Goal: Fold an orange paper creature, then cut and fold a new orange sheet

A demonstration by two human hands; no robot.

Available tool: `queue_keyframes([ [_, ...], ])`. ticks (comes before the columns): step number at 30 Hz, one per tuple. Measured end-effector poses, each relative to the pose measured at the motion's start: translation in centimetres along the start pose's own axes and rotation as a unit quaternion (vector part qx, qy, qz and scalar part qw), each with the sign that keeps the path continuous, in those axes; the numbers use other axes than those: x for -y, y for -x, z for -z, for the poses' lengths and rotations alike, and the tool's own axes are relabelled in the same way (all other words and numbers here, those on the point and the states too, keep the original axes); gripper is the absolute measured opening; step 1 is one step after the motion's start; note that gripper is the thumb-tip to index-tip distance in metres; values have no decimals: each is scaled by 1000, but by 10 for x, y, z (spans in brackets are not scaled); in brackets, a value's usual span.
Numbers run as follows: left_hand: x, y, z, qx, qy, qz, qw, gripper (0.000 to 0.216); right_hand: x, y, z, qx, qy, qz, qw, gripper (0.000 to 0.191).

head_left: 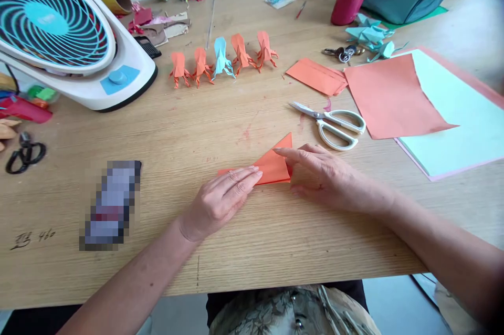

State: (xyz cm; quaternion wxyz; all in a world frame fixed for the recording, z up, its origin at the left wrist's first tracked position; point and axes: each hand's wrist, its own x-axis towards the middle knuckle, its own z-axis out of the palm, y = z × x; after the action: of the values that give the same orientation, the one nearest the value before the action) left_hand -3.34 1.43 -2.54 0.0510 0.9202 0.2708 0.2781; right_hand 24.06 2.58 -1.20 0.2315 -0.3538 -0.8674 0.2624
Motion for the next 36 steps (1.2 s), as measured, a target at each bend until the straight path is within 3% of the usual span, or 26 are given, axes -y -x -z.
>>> queue_keyframes([
  [4,-2,-2,1,-29,23,27,999,51,3,-7,-13,-114,14,31,993,50],
  [7,-5,-3,3,-56,27,49,997,49,9,-9,-17,-171,-21,26,985,45],
  [11,-13,-6,8,-70,20,83,994,48,22,-10,-16,-217,-59,18,974,42],
  [14,-18,-10,14,-112,6,124,986,42,29,-11,-11,-239,-78,28,968,44],
  [17,-18,-14,22,-172,29,199,964,37,28,-11,-2,-256,-81,25,963,50],
  [20,-15,-20,30,-214,117,270,932,34,22,-11,5,-281,-86,-10,956,41],
  [23,-13,-25,33,-234,197,295,905,34,15,-11,6,-265,-183,-65,944,28],
  [28,-14,-25,31,-252,253,321,877,36,12,-13,6,-204,-384,-122,892,23],
  [32,-10,-19,28,-263,259,332,868,38,12,-15,7,-212,-419,-161,868,25],
  [36,-7,-12,27,-268,269,331,864,39,13,-15,9,-220,-408,-175,869,23],
])
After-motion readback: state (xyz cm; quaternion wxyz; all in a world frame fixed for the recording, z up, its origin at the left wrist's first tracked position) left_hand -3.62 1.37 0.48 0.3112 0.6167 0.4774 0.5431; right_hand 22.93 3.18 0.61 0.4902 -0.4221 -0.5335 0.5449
